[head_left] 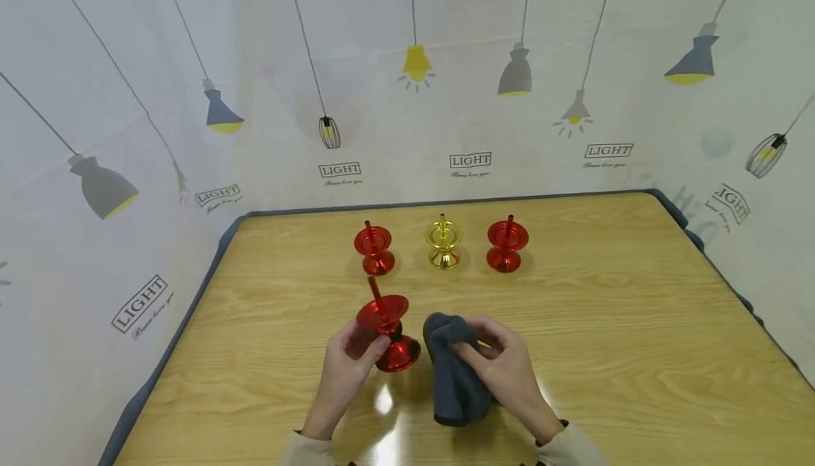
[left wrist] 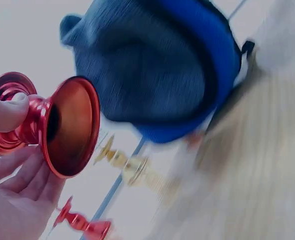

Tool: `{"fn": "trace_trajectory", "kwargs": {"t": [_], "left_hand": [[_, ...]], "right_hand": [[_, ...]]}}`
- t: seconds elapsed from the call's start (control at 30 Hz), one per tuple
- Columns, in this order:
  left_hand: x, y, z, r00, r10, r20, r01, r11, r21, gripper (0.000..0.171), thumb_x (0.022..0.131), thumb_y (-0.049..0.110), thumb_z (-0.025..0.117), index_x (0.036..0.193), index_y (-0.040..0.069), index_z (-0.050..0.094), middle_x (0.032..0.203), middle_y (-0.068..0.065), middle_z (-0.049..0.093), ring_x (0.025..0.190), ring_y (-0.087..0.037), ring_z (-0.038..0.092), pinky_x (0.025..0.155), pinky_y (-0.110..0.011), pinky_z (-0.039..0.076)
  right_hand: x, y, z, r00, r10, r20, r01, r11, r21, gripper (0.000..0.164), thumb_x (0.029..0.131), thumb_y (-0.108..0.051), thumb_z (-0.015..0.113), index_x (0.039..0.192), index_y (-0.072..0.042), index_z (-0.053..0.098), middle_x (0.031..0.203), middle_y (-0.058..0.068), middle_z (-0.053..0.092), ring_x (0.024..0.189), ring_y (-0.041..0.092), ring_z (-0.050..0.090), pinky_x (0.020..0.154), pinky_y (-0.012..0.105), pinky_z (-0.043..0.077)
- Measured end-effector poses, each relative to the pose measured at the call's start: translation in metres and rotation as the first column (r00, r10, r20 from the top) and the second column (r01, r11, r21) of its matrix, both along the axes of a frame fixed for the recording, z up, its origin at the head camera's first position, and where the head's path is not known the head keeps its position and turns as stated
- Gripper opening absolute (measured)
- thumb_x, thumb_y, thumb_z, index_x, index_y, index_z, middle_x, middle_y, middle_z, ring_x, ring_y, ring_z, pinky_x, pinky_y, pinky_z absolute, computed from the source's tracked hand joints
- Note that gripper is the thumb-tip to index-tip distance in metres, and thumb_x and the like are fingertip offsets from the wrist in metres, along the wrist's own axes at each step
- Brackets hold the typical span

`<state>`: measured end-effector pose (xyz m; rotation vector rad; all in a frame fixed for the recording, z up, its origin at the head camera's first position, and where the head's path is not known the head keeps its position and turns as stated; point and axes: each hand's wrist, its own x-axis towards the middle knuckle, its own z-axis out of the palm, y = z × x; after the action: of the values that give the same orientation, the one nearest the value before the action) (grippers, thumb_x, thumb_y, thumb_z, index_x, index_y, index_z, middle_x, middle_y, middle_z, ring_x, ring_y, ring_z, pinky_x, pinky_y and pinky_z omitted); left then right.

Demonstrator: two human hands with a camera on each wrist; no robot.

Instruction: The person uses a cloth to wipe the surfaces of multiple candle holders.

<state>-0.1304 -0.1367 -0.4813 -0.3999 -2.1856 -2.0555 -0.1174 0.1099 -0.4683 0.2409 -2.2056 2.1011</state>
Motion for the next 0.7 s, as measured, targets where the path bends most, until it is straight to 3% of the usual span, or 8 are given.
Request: {"fn": "trace_trajectory", "kwargs": {"t": [0.17, 0.23, 0.37, 0.53, 0.7], "left_hand": [[-0.016, -0.035, -0.001, 0.988, 0.154, -0.015, -0.155, 0.986, -0.063, 0.033, 0.088, -0.005, 0.073, 0.121, -0.008, 0.066, 0.108, 0.0, 0.074, 0.1, -0.005, 0.069, 0.091, -0.02, 0.055], [-0.026, -0.05, -0.002, 0.973, 0.232, 0.008, -0.23, 0.968, -0.102, 0.033, 0.088, -0.001, 0.075, 0.12, -0.006, 0.069, 0.108, -0.002, 0.074, 0.097, -0.003, 0.069, 0.088, -0.018, 0.055], [-0.051, -0.075, -0.006, 0.929, 0.366, 0.046, -0.351, 0.916, -0.194, 0.031, 0.088, 0.009, 0.079, 0.118, 0.001, 0.073, 0.111, -0.016, 0.074, 0.09, -0.001, 0.068, 0.08, -0.016, 0.055], [-0.087, -0.093, -0.02, 0.867, 0.49, 0.086, -0.457, 0.853, -0.25, 0.034, 0.088, 0.013, 0.081, 0.12, 0.004, 0.074, 0.117, -0.02, 0.073, 0.088, 0.004, 0.065, 0.076, -0.011, 0.052], [-0.117, -0.107, -0.031, 0.829, 0.54, 0.144, -0.503, 0.834, -0.227, 0.04, 0.087, 0.012, 0.081, 0.125, 0.003, 0.071, 0.126, -0.02, 0.069, 0.086, 0.011, 0.063, 0.076, -0.007, 0.052]], "right_hand": [[0.002, 0.015, 0.009, 0.999, -0.043, -0.02, 0.044, 0.999, 0.032, 0.028, 0.086, -0.002, 0.079, 0.113, 0.0, 0.071, 0.114, 0.015, 0.072, 0.101, 0.004, 0.069, 0.082, 0.022, 0.059], [0.002, 0.023, 0.01, 0.997, -0.073, -0.029, 0.074, 0.996, 0.05, 0.028, 0.087, -0.003, 0.079, 0.113, 0.0, 0.071, 0.113, 0.006, 0.073, 0.101, 0.004, 0.069, 0.082, 0.022, 0.059], [0.002, 0.04, 0.01, 0.991, -0.123, -0.048, 0.126, 0.989, 0.079, 0.028, 0.087, -0.003, 0.078, 0.114, 0.001, 0.071, 0.108, -0.013, 0.072, 0.1, 0.002, 0.07, 0.08, 0.021, 0.059], [0.006, 0.051, 0.007, 0.989, -0.141, -0.038, 0.144, 0.985, 0.098, 0.028, 0.087, -0.003, 0.078, 0.114, 0.0, 0.071, 0.107, -0.012, 0.072, 0.101, 0.002, 0.069, 0.08, 0.02, 0.059], [0.011, 0.051, 0.003, 0.993, -0.121, 0.004, 0.12, 0.988, 0.098, 0.028, 0.086, -0.002, 0.079, 0.113, 0.0, 0.072, 0.107, -0.006, 0.073, 0.1, 0.004, 0.07, 0.079, 0.022, 0.06]]}}
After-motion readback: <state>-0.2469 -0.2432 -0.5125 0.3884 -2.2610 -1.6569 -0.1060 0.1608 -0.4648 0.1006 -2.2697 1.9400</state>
